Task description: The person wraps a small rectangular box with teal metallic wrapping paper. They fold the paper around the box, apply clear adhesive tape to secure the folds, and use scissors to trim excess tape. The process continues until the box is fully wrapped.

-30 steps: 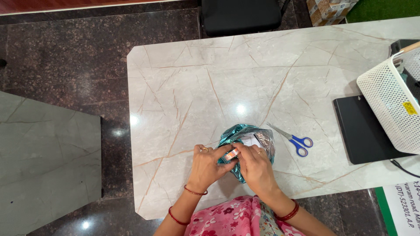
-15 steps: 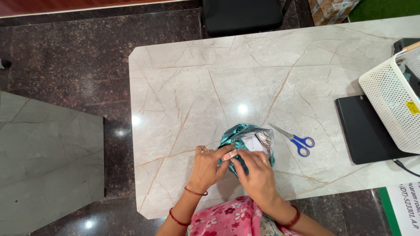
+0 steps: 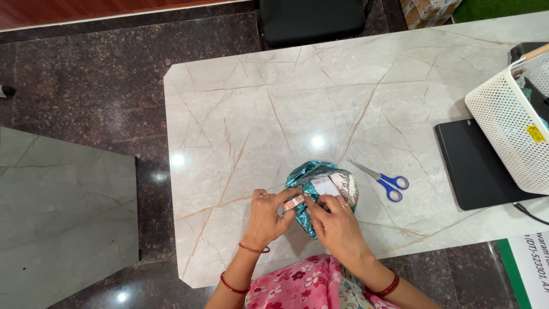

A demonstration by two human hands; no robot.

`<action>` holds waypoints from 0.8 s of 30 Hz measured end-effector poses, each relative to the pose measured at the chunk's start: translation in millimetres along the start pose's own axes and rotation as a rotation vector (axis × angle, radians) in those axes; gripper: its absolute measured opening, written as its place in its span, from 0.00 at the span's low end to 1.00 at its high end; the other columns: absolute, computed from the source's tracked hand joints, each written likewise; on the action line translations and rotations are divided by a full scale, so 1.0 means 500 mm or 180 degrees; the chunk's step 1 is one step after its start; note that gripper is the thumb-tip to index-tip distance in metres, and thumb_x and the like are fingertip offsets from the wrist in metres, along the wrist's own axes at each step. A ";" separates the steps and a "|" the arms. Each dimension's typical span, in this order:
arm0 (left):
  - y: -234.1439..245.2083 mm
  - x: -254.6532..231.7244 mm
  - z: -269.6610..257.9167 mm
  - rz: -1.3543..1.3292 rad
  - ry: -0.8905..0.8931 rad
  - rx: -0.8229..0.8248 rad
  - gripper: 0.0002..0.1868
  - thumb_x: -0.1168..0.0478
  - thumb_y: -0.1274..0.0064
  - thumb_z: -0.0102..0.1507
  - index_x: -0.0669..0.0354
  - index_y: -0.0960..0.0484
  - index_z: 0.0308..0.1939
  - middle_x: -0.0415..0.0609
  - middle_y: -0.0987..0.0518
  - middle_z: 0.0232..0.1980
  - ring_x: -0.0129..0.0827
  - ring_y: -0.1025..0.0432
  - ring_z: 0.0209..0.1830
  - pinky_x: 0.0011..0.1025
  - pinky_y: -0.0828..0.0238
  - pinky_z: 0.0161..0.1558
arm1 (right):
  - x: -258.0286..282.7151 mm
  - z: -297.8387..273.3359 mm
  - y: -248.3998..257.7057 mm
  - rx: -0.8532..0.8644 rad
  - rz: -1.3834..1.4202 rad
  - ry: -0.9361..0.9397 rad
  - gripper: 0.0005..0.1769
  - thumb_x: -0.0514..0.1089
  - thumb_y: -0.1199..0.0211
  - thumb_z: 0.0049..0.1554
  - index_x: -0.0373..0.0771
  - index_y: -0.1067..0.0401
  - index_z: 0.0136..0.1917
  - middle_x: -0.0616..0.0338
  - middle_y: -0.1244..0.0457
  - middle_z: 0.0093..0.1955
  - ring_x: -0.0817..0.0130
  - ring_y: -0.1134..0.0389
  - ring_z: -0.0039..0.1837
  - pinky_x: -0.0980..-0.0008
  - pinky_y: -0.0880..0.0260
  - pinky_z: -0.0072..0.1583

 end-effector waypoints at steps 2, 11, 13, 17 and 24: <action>0.001 0.001 0.004 0.0044 0.0116 0.0098 0.20 0.59 0.47 0.55 0.48 0.15 0.51 0.48 0.19 0.27 0.40 0.33 0.20 0.38 0.43 0.44 | -0.005 -0.002 0.002 0.0053 0.0052 0.0030 0.23 0.37 0.37 0.54 0.39 0.25 0.64 0.51 0.37 0.47 0.53 0.36 0.51 0.56 0.33 0.54; 0.007 -0.011 0.010 0.0211 -0.0022 0.0216 0.22 0.59 0.49 0.56 0.49 0.16 0.55 0.50 0.16 0.36 0.42 0.29 0.25 0.41 0.41 0.47 | -0.032 -0.028 0.009 -0.0271 0.0386 0.0321 0.18 0.36 0.36 0.55 0.42 0.24 0.59 0.56 0.35 0.50 0.58 0.32 0.53 0.61 0.30 0.55; 0.008 -0.011 0.006 0.0038 0.0048 0.0263 0.22 0.60 0.50 0.57 0.49 0.16 0.56 0.49 0.14 0.39 0.42 0.28 0.26 0.41 0.40 0.48 | -0.034 -0.027 0.006 -0.0155 0.0094 0.0804 0.20 0.37 0.36 0.53 0.42 0.24 0.60 0.56 0.35 0.51 0.58 0.33 0.52 0.58 0.33 0.55; 0.007 -0.013 0.007 0.0123 0.0186 0.0340 0.21 0.61 0.49 0.56 0.48 0.14 0.53 0.49 0.14 0.38 0.44 0.27 0.26 0.39 0.38 0.45 | -0.031 -0.027 -0.006 0.0130 -0.0509 0.0912 0.22 0.42 0.35 0.51 0.46 0.23 0.61 0.55 0.36 0.52 0.58 0.36 0.49 0.57 0.36 0.52; 0.007 -0.018 0.005 0.0154 0.0110 0.0243 0.22 0.62 0.50 0.56 0.49 0.15 0.53 0.47 0.13 0.42 0.44 0.28 0.26 0.39 0.38 0.44 | -0.018 -0.037 -0.015 -0.0194 -0.0727 0.0872 0.22 0.49 0.35 0.54 0.44 0.24 0.62 0.55 0.36 0.55 0.57 0.38 0.51 0.56 0.37 0.53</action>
Point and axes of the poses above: each hand's wrist, its own z-axis towards the middle knuckle, its own y-axis out of the back of the hand, x = y × z, the point moved 2 cm from there along z, towards the middle knuckle
